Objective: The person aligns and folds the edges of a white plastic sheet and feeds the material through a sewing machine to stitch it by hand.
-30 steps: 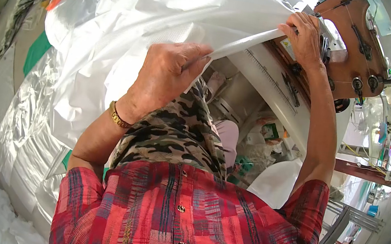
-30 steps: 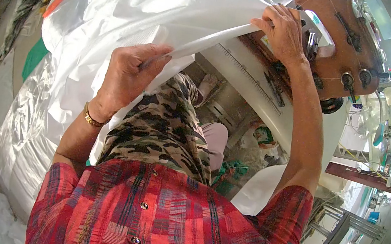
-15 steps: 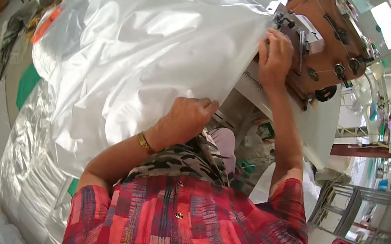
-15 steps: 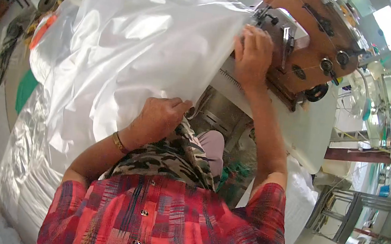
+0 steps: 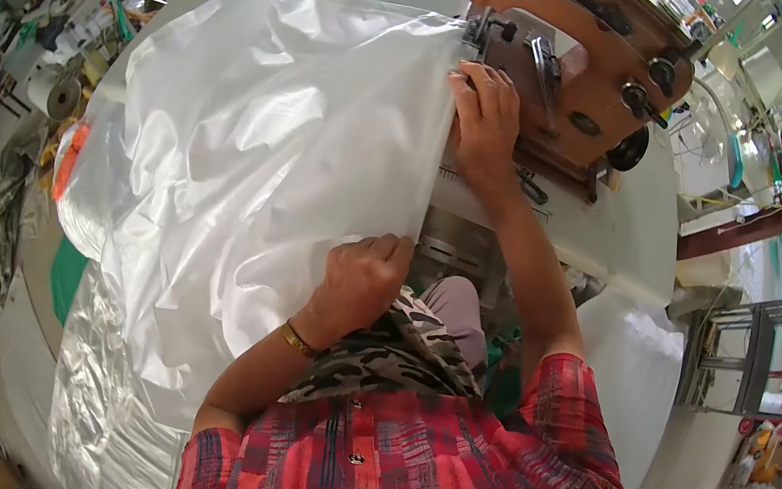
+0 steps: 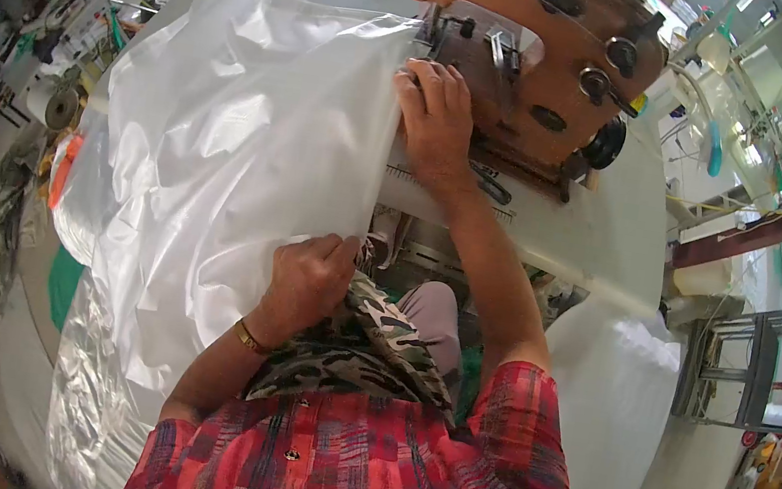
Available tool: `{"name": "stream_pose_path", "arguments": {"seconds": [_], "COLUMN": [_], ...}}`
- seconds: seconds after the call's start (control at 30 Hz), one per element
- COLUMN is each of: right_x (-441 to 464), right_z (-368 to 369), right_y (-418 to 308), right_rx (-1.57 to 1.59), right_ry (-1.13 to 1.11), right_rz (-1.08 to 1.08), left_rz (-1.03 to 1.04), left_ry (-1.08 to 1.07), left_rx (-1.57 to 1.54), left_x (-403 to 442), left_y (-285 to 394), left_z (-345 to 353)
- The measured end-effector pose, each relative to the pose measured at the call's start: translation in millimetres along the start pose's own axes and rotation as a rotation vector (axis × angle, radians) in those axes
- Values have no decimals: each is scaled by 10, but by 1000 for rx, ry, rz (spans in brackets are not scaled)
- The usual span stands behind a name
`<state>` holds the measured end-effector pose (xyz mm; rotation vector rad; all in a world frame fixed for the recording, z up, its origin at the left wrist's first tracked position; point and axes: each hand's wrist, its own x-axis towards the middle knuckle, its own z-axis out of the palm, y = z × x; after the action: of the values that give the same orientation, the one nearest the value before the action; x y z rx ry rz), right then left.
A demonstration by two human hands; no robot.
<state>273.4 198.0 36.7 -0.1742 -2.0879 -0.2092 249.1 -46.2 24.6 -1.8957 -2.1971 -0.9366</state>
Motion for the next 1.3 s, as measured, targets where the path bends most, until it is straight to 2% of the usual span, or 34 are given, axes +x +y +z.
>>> {"name": "stream_pose_path", "arguments": {"seconds": [0.1, 0.17, 0.33, 0.4, 0.63, 0.7, 0.73, 0.8, 0.83, 0.9, 1.03, 1.1, 1.23, 1.3], "right_x": [9, 33, 27, 29, 4, 3, -1, 14, 9, -14, 21, -7, -176, -563], "right_z": [-31, -75, -40, -35, 10, 13, -5, 8, 23, 10, -80, -214, -622, -678], "right_y": [-18, -28, -40, -38, 0, -4, -1, 23, 38, 51, 14, -18, -277, -542], "right_rx": [35, 49, 61, 45, 87, 117, 72, 39, 22, 3, 43, 34, 153, 435], "right_ry": [16, -18, 1, -1, -10, 7, -15, -23, 8, 38, -30, -75, -94, -87], "right_rz": [5, 8, 23, 42, 119, 164, 169, 166, 129, 88, 108, 75, 131, 275], "left_rz": [26, 53, 107, 122, 133, 159, 159, 125, 123, -58, 35, -131, -403, -629], "left_ry": [-20, 84, 40, -39, -60, 74, 76, 232, 236, 170, 315, 289, 265, 204], "left_rx": [84, 109, 224, 313, 451, 431, 446, 266, 277, 91, -8, -73, 37, 213], "left_x": [153, 293, 663, 846, 1452, 1555, 1570, 1575, 1562, 1485, 808, 201, -1252, -1770], "left_y": [5, -11, -129, -139, -213, -296, -323, -362, -342, -268, 14, -43, -392, -560], "left_z": [-49, -90, -130, -121, -3, 85, 147, 222, 194, 158, 21, 93, 334, 340]}}
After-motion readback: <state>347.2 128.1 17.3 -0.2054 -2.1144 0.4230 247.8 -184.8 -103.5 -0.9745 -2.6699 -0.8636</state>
